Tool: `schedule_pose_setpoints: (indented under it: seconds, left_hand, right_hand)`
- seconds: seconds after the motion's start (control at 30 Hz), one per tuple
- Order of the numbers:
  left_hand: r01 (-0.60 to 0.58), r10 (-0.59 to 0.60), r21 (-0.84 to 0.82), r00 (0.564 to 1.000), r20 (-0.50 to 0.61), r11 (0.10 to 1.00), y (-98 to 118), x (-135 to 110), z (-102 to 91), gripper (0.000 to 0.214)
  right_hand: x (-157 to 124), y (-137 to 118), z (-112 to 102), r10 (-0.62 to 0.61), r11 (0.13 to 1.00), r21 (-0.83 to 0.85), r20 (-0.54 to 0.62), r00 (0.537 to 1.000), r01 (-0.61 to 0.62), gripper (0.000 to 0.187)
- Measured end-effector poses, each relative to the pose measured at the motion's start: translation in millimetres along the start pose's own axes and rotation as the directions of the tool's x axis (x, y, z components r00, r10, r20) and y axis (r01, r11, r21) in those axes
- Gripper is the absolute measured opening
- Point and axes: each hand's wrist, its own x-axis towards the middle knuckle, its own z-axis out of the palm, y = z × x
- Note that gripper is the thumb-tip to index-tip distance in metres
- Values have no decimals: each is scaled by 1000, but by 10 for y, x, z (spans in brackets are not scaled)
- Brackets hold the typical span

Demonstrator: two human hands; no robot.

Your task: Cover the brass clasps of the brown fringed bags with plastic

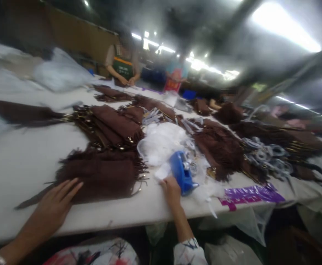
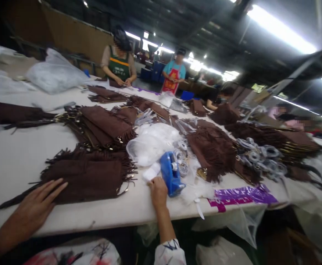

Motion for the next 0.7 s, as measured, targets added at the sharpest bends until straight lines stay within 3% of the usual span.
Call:
schedule_pose_setpoints:
  seconds: [0.1,0.3,0.4,0.57,0.7]
  left_hand:
    - [40,-43,43,998,49,998,-116,-133,78,72]
    - [61,-63,29,995,73,998,-64,-99,129,73]
    - [56,-60,49,995,80,997,-82,-118,144,73]
    - [58,-63,74,996,66,996,-119,-148,194,71]
    - [37,-44,97,997,65,995,-123,-145,196,70]
  right_hand:
    - [-96,54,-10,-54,998,18,0,999,54,24]
    - [-298,161,-67,-22,999,-31,-76,997,20,28]
    - [-299,174,-27,-29,999,-26,-109,994,26,27]
    - [-223,146,23,-79,997,-15,-136,988,77,46]
    - [-196,168,25,-80,997,-20,-145,986,78,38]
